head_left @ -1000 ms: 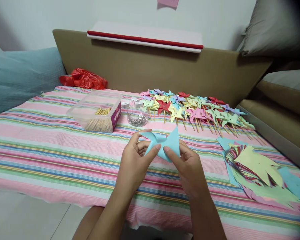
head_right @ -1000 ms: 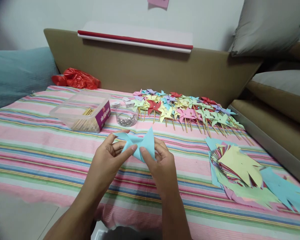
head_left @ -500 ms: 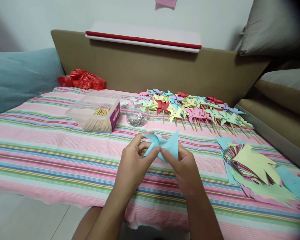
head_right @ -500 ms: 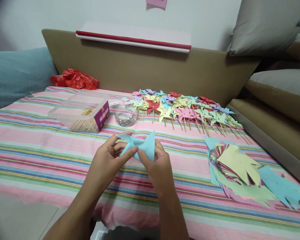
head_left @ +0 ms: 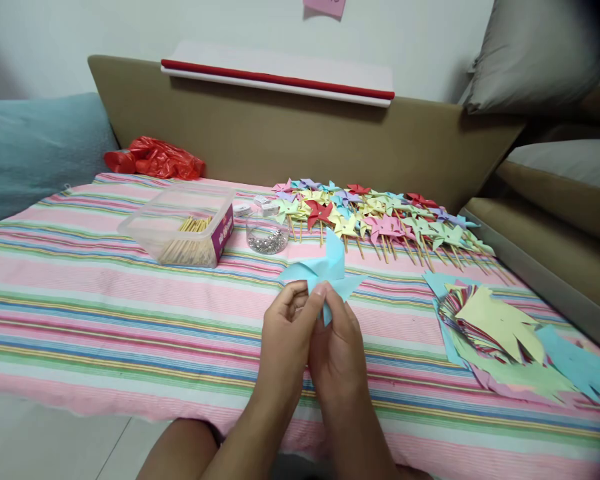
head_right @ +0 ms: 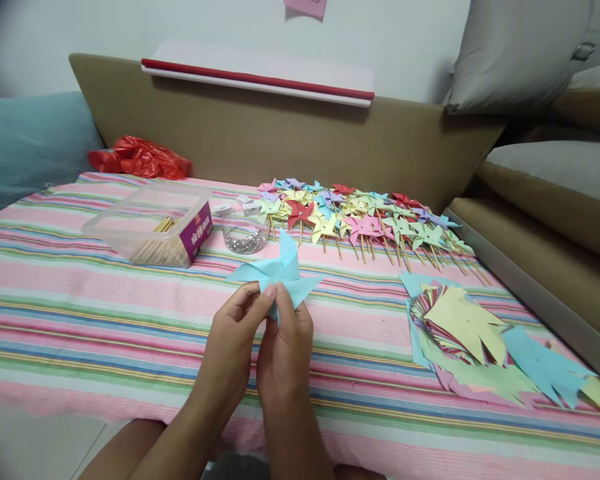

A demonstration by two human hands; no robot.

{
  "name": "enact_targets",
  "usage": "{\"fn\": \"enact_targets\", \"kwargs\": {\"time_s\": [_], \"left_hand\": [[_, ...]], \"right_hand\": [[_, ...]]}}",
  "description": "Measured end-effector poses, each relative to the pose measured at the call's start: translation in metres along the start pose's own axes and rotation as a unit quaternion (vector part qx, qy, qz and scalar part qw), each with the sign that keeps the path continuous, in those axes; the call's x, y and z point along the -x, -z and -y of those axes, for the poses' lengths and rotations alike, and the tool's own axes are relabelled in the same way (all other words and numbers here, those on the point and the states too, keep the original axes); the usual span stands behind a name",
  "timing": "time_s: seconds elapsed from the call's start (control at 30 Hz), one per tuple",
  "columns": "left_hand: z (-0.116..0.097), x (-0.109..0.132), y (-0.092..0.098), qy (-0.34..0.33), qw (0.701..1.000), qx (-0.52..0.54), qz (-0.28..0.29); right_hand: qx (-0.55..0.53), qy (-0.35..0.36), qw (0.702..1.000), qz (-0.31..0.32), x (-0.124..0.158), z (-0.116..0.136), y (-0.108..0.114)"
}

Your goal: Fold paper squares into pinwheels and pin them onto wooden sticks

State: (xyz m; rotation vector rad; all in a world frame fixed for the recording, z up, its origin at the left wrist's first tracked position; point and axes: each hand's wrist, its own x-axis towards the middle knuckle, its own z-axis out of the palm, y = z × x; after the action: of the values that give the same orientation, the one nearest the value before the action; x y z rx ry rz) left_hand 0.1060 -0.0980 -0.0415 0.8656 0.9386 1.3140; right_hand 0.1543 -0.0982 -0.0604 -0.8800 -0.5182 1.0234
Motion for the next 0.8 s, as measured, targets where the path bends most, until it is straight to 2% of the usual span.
{"fn": "enact_targets", "kwargs": {"time_s": [0.07,0.13,0.47,0.6,0.63,0.7,0.8], "left_hand": [[0.001,-0.001,0.001,-0.004,1.000,0.010,-0.017],[0.001,-0.002,0.003,-0.007,0.999,0.021,-0.029],[0.003,-0.007,0.009,0.005,0.996,0.080,-0.040],[-0.001,-0.012,0.014,0.023,0.984,0.164,-0.058],[-0.002,-0.014,0.015,0.026,0.981,0.181,-0.067],[-0.004,-0.017,0.019,0.026,0.975,0.204,-0.081],[-0.006,-0.019,0.022,0.016,0.974,0.213,-0.081]], "right_hand": [[-0.043,-0.048,0.998,-0.017,0.004,0.001,-0.005],[-0.047,-0.062,0.997,-0.026,0.005,0.002,-0.008],[-0.024,-0.043,0.999,-0.011,0.003,-0.005,-0.004],[-0.031,0.026,0.999,-0.026,-0.002,-0.004,0.003],[-0.016,0.061,0.998,-0.004,-0.004,-0.003,0.007],[0.061,0.134,0.986,0.083,-0.008,-0.001,0.016],[0.201,0.201,0.938,0.199,-0.015,0.004,0.031]]}}
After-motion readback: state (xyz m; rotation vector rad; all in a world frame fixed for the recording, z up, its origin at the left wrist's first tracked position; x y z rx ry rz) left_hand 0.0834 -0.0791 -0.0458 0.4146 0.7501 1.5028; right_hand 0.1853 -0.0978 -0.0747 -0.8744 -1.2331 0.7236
